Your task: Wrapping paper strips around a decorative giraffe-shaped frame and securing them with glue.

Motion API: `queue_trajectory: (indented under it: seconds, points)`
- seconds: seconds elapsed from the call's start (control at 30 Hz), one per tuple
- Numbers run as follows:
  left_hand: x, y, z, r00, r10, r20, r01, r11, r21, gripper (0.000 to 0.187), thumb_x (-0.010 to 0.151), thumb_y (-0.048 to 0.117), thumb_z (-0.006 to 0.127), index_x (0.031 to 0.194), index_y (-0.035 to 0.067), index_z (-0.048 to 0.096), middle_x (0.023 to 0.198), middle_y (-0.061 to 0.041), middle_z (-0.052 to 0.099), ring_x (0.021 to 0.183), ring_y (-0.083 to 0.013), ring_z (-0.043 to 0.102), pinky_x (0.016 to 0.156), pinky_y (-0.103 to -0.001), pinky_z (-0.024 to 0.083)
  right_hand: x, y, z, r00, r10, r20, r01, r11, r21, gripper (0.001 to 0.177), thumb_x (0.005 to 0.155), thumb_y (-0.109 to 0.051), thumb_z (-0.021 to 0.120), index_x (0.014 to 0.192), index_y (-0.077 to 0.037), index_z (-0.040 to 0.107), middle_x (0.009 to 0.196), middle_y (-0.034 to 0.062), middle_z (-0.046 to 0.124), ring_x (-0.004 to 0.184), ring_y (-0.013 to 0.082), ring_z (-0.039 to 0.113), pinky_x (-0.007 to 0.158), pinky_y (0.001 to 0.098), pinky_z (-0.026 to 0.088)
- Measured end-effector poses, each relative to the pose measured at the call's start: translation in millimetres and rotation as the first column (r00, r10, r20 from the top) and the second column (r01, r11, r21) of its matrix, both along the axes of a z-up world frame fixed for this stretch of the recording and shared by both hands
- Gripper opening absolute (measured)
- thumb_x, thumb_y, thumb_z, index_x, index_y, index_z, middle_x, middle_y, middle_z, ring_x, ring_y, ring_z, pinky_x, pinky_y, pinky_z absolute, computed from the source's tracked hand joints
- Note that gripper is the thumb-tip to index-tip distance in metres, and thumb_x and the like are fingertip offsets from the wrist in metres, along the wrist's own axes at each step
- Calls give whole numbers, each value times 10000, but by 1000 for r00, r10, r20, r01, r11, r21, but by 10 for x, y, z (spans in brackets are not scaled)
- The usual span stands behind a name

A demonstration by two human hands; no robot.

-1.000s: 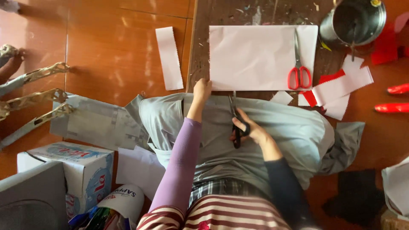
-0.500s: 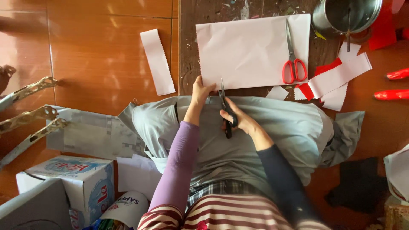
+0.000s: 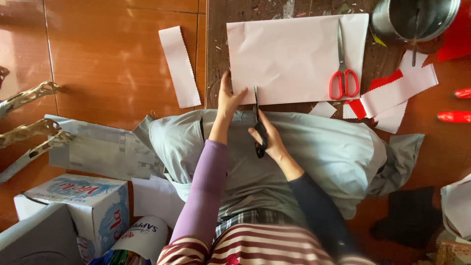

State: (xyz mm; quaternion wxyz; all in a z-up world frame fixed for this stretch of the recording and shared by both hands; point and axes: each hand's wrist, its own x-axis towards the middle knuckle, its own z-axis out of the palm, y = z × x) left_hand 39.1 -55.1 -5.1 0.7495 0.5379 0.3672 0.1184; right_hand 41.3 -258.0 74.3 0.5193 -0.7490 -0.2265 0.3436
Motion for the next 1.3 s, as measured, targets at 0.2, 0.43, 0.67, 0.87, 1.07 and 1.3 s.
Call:
queue_trajectory:
  seconds: [0.2, 0.43, 0.67, 0.87, 1.07, 1.3]
  points:
    - [63, 100, -125, 991, -58, 120, 51, 997, 60, 924, 793, -124, 702, 1606, 11, 284, 1530, -148, 511, 1307, -201, 569, 1068, -321, 503, 383, 126, 333, 839, -62, -541, 29, 997, -70, 843, 900, -349, 710, 1600, -113, 304, 754, 15, 646, 649, 124, 663, 582, 286, 552]
    - [75, 162, 2, 992, -48, 115, 29, 987, 157, 911, 806, -149, 722, 1600, 5, 303, 1510, -158, 538, 1300, -211, 584, 1054, -320, 509, 287, 332, -112, 968, -75, -241, 56, 995, -87, 830, 929, -291, 721, 1616, -56, 319, 773, 12, 588, 598, 98, 575, 529, 274, 491]
    - [145, 246, 36, 1000, 0, -30, 2, 997, 76, 897, 816, -89, 714, 1597, 54, 297, 1275, -119, 693, 892, -137, 724, 724, -277, 618, 411, 287, 13, 952, -38, -303, 32, 999, -24, 799, 968, -290, 739, 1619, -38, 350, 768, 23, 612, 631, 94, 600, 585, 264, 500]
    - [117, 240, -53, 999, -42, -19, 45, 985, 165, 861, 803, -72, 724, 1583, 35, 376, 1318, -118, 702, 923, -142, 710, 752, -274, 596, 737, 485, -123, 791, 36, -611, 10, 997, 72, 800, 974, -308, 691, 1623, -89, 278, 804, 48, 630, 654, 95, 644, 570, 275, 520]
    - [133, 244, -16, 999, 31, -43, -21, 974, 226, 836, 840, -28, 723, 1574, 19, 327, 1404, -153, 630, 1017, -167, 717, 822, -285, 599, 480, 485, -430, 980, -37, -197, 37, 999, -8, 818, 992, -352, 718, 1649, -71, 320, 854, 83, 651, 629, 90, 541, 551, 257, 460]
    - [162, 254, 186, 1000, 7, 14, -8, 995, 100, 881, 808, -51, 735, 1586, -12, 323, 1455, -188, 590, 1165, -187, 652, 914, -296, 569, 1050, 696, -212, 856, 17, -517, 6, 999, 44, 942, 898, -520, 694, 1610, -61, 283, 1394, 141, 576, 1101, 211, 611, 863, 330, 486]
